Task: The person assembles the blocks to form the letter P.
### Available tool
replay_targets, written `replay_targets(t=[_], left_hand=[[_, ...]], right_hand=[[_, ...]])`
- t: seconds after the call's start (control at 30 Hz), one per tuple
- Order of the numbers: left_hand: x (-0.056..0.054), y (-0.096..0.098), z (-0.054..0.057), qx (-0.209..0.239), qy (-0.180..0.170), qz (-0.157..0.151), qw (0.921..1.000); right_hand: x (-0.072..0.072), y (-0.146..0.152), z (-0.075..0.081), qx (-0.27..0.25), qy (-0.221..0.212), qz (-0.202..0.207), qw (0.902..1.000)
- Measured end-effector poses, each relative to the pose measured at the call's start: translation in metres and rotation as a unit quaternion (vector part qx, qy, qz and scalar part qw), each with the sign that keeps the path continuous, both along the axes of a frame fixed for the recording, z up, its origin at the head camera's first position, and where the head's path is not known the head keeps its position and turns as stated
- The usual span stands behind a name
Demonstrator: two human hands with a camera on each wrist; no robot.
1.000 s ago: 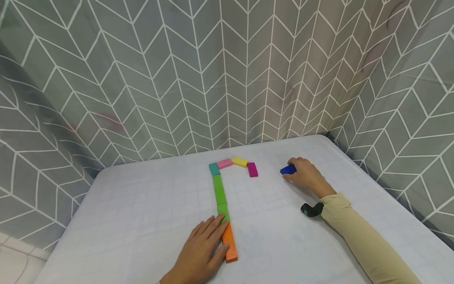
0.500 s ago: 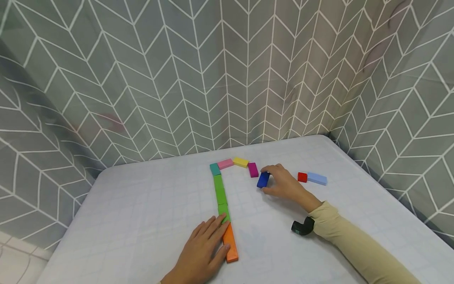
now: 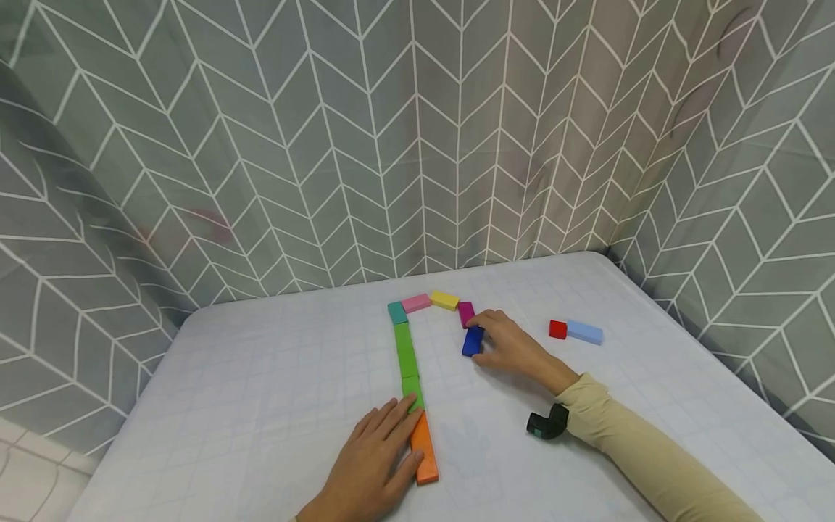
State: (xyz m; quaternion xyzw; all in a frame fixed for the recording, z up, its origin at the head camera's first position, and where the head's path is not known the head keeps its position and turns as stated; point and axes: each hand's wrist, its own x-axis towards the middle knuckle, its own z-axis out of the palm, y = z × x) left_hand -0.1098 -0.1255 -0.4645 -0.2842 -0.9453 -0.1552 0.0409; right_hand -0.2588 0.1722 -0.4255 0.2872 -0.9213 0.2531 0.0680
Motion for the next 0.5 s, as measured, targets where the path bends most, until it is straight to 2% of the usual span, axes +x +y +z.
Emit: replay_targets(t=[0.27, 0.5], left_hand=[[-0.0004, 0.0007, 0.0023, 0.003, 0.003, -0.002, 1.0], [-0.0009, -0.0006, 0.0023, 0.003, 0.016, -0.002, 0.9999]], right_hand=[[-0.0027, -0.0005, -0.0005, 0.001, 0.004, -0.01, 0.9999], [-0.0032, 0.001, -0.0006, 0.01, 0.024, -0.006, 0.9996]])
